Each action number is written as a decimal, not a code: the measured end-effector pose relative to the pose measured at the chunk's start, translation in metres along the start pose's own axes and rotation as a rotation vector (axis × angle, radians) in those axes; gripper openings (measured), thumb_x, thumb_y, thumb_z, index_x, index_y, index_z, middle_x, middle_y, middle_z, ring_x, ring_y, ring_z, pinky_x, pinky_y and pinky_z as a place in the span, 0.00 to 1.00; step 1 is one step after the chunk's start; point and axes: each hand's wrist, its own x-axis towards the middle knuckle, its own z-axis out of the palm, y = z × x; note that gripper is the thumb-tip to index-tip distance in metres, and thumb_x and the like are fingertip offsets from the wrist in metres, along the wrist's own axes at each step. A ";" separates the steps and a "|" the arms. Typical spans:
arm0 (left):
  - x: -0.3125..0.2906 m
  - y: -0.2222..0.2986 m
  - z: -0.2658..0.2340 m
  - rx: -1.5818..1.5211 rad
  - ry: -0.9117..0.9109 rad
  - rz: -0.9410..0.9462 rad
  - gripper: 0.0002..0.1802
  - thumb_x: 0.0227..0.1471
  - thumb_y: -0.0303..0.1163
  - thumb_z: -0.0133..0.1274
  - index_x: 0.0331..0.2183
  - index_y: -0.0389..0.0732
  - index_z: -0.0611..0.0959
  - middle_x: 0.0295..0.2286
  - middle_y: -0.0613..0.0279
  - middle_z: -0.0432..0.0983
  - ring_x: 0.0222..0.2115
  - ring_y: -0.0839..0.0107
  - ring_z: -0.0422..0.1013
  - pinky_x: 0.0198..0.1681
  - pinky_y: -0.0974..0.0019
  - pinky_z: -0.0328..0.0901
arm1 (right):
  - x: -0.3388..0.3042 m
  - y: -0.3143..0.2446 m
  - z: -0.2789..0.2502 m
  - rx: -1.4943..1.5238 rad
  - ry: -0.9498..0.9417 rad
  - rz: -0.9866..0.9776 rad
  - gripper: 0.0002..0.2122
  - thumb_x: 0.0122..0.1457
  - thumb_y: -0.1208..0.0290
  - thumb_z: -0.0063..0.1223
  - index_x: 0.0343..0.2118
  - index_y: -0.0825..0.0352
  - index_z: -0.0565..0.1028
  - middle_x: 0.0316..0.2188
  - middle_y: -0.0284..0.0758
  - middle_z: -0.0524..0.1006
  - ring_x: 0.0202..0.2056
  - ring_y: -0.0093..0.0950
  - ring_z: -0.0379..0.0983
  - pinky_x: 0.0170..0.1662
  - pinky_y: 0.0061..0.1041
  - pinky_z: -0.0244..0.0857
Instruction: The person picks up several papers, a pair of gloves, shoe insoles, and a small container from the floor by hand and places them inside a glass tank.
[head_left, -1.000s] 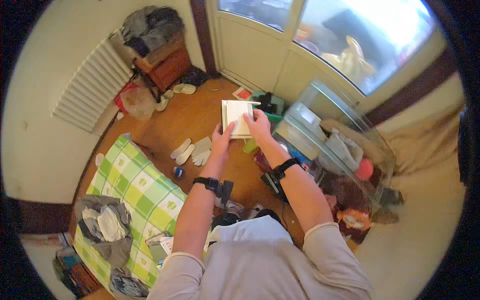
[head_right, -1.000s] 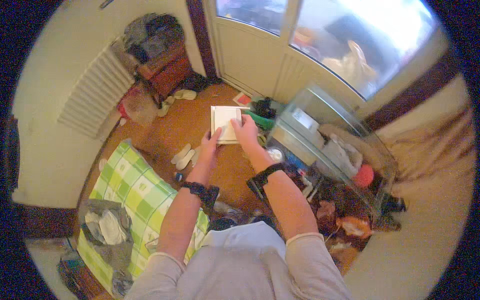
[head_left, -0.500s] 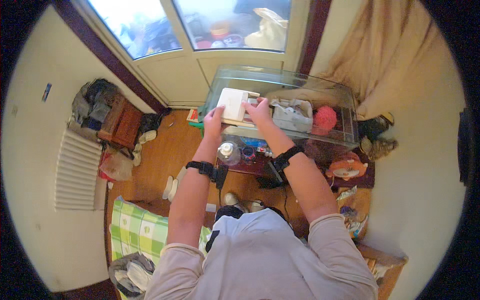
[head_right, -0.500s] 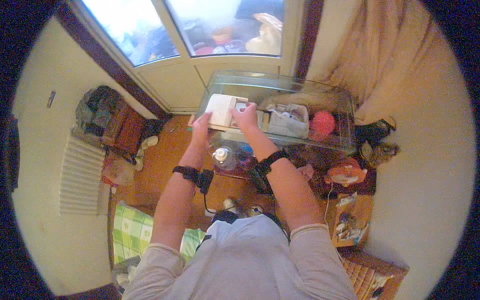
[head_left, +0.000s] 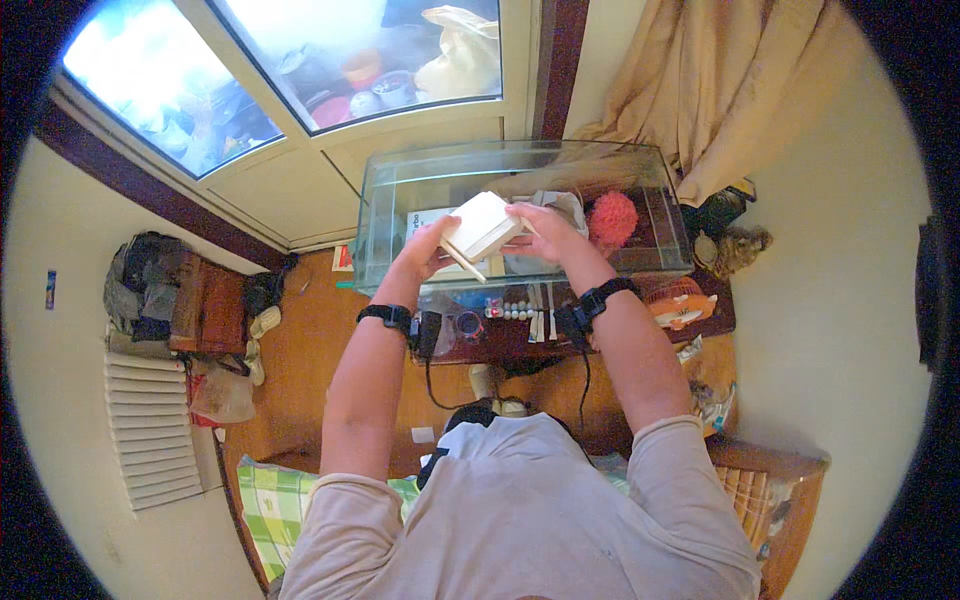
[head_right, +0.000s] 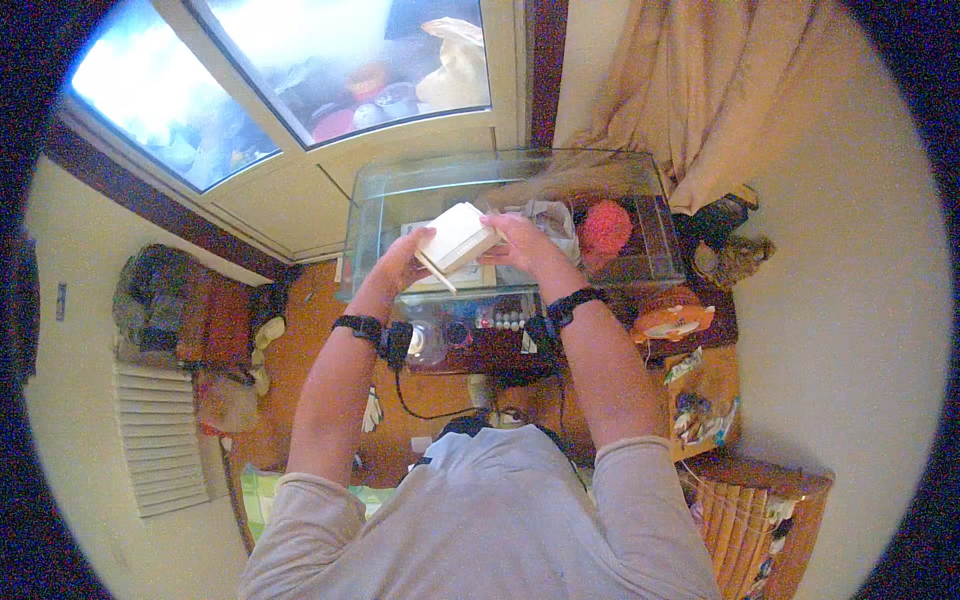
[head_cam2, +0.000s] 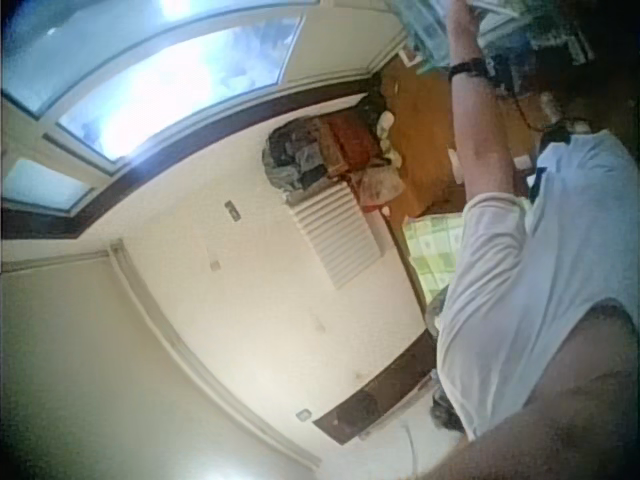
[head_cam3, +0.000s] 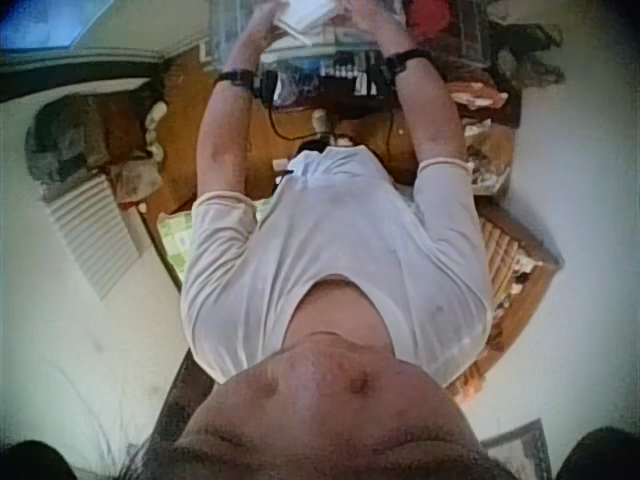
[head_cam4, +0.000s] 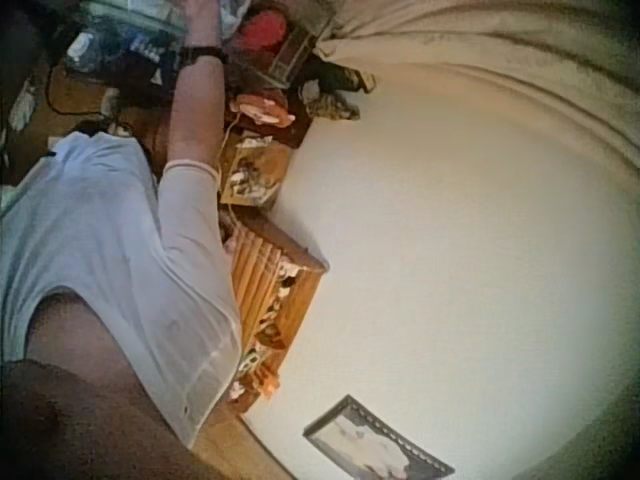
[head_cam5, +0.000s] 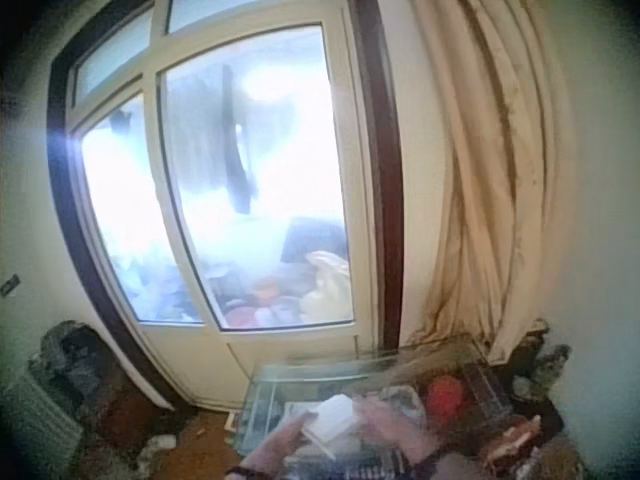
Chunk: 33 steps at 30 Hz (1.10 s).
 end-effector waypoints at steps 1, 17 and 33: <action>0.010 0.001 -0.002 -0.032 -0.014 -0.001 0.22 0.40 0.42 0.51 0.36 0.38 0.71 0.30 0.61 0.70 0.30 0.69 0.69 0.32 0.64 0.68 | 0.007 0.000 -0.001 0.002 0.045 0.033 0.17 0.49 0.65 0.49 0.42 0.64 0.64 0.40 0.35 0.65 0.41 0.35 0.65 0.40 0.38 0.67; 0.137 -0.010 -0.040 -0.316 0.111 -0.234 0.23 0.46 0.39 0.39 0.45 0.41 0.61 0.40 0.53 0.63 0.41 0.56 0.63 0.38 0.50 0.62 | 0.144 0.012 -0.004 -0.218 0.290 0.173 0.11 0.52 0.70 0.42 0.37 0.68 0.65 0.36 0.37 0.66 0.39 0.34 0.64 0.36 0.40 0.68; 0.194 -0.015 -0.080 -0.581 0.535 -0.428 0.20 0.48 0.37 0.42 0.44 0.46 0.63 0.41 0.54 0.60 0.40 0.50 0.61 0.40 0.49 0.62 | 0.272 0.059 -0.037 -0.042 0.238 0.403 0.12 0.53 0.69 0.44 0.40 0.67 0.64 0.40 0.37 0.64 0.42 0.33 0.62 0.38 0.37 0.68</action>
